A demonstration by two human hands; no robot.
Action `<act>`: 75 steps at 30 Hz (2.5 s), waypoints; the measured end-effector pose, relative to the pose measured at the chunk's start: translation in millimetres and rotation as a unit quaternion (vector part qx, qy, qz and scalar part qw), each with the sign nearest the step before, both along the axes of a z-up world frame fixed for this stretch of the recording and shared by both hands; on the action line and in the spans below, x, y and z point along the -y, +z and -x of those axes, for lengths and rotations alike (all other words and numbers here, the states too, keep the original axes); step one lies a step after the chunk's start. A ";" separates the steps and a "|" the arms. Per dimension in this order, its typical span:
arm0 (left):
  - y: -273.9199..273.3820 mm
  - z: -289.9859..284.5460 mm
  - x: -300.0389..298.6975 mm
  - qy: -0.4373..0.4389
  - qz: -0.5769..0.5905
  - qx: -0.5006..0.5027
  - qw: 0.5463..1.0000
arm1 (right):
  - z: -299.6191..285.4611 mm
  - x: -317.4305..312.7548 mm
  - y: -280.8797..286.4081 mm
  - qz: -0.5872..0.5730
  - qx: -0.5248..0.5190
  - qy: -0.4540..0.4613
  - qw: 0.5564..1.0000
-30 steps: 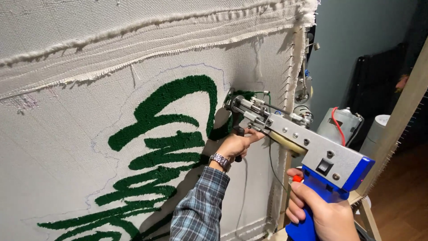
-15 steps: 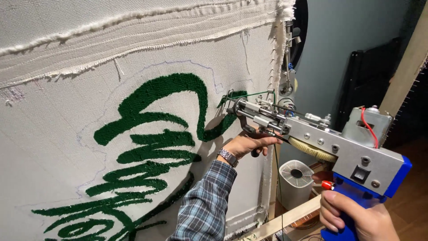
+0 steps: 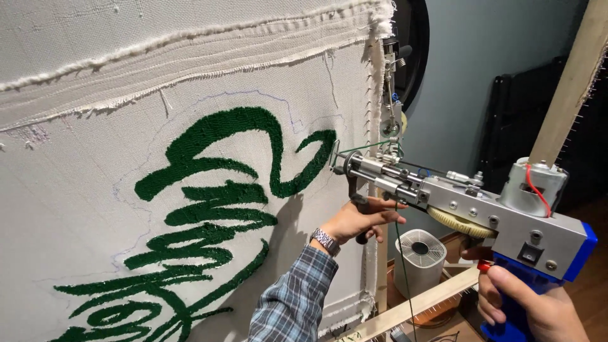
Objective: Using a tufting gun to fill in a rug design with green yarn, handling yarn supplies, and trimming with scissors.
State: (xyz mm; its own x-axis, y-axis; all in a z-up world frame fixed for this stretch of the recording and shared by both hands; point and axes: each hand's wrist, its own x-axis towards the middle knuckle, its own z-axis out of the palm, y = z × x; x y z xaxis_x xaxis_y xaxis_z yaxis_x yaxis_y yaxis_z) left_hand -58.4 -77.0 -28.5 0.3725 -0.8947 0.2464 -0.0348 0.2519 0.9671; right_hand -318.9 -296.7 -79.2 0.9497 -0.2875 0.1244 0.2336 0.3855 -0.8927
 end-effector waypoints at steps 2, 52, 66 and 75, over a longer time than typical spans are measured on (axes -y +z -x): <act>0.1 16.4 -8.7 0.049 -0.043 -0.007 0.998 | -4.4 9.8 -6.0 0.000 0.022 -0.004 1.000; -95.2 256.2 -155.4 0.597 -0.217 -0.311 0.707 | -65.5 -108.7 -20.2 0.082 -0.175 0.117 0.974; -166.8 253.0 -384.0 0.591 -0.124 -0.242 0.759 | -79.3 -342.5 -82.1 0.212 -0.230 0.099 0.945; -233.7 266.4 -553.3 0.619 -0.111 -0.289 0.722 | -81.9 -515.6 -150.4 0.171 -0.270 0.121 0.940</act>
